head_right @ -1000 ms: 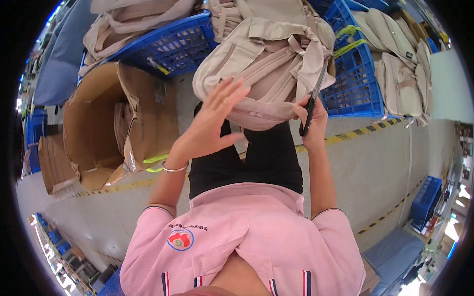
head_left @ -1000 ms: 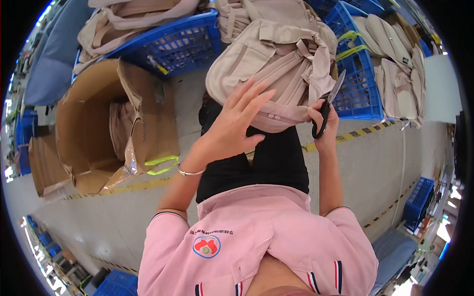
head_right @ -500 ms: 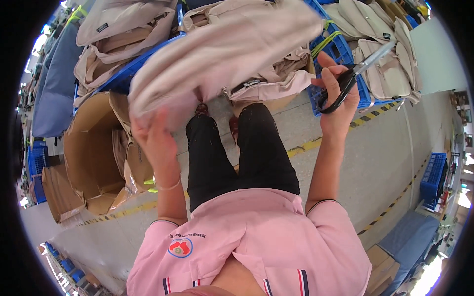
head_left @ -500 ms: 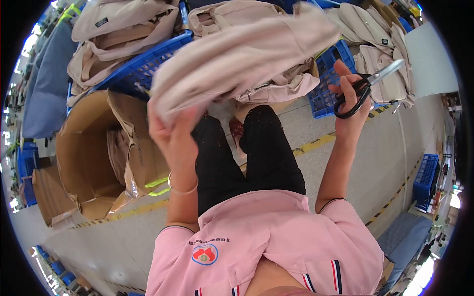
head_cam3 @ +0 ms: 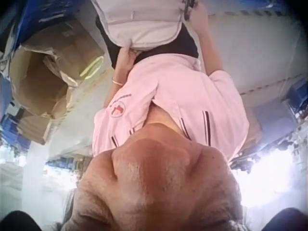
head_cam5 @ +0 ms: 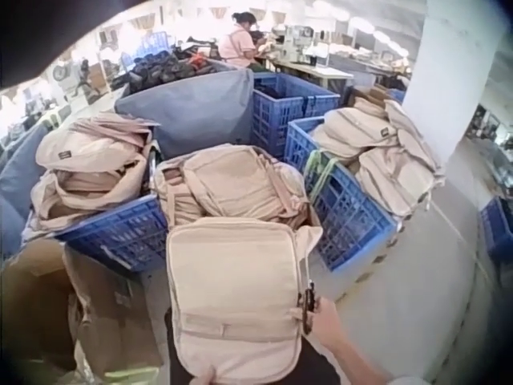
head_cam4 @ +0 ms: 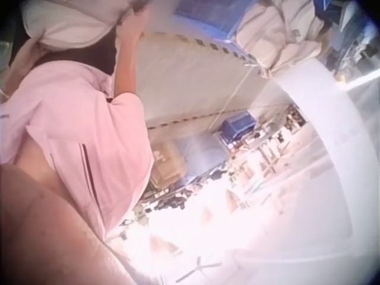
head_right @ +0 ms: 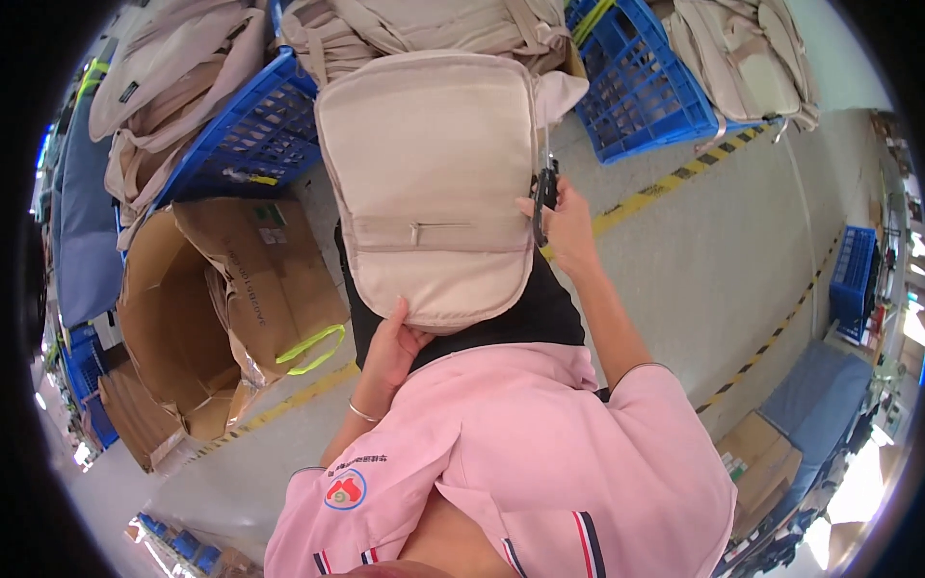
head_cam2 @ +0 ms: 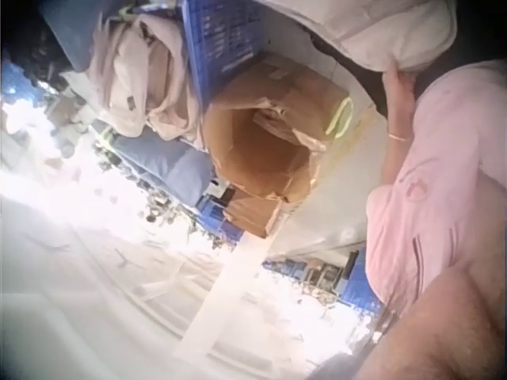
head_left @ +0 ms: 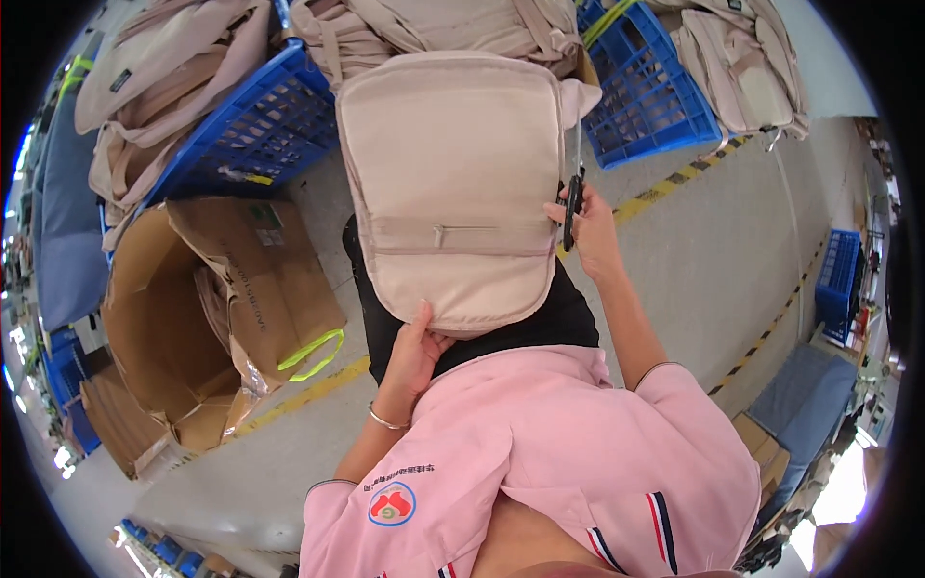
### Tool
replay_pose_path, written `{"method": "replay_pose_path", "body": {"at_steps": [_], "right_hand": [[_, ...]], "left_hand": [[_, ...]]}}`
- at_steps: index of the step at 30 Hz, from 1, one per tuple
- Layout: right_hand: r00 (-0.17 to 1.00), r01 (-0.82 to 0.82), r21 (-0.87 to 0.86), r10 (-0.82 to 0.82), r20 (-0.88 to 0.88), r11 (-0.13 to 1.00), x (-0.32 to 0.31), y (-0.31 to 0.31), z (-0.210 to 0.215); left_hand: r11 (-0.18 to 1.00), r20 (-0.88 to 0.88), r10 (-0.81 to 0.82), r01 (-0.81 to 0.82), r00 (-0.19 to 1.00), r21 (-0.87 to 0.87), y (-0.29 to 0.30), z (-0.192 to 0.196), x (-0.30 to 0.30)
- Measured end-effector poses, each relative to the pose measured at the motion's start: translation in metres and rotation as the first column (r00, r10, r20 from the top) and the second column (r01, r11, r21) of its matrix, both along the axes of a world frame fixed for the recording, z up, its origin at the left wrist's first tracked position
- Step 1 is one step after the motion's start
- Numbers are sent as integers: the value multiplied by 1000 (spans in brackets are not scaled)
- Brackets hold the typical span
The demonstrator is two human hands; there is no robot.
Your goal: The person is using scissors to trim loose threads from several pink backpacks in a factory setting.
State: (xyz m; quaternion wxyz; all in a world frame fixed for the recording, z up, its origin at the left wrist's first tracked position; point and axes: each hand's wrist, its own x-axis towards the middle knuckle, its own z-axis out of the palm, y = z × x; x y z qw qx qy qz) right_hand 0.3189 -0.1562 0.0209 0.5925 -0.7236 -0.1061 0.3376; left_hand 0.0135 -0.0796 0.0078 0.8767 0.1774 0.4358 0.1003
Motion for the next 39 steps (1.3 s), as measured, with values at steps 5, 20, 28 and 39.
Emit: {"method": "replay_pose_path", "body": {"at_steps": [5, 20, 28, 39], "right_hand": [[996, 85, 44, -84, -11, 995, 1, 4, 9], [758, -54, -259, 209, 618, 964, -14, 8, 23], [853, -59, -68, 86, 514, 996, -36, -26, 38], [963, 177, 121, -147, -224, 977, 52, -29, -3]], "left_hand": [[979, -24, -203, 203, 979, 29, 10, 9, 2], [805, -271, 133, 56, 953, 591, 94, -30, 89], [891, -38, 146, -115, 989, 440, 81, -57, 86], [539, -264, 254, 90, 931, 837, 71, -53, 95]]}}
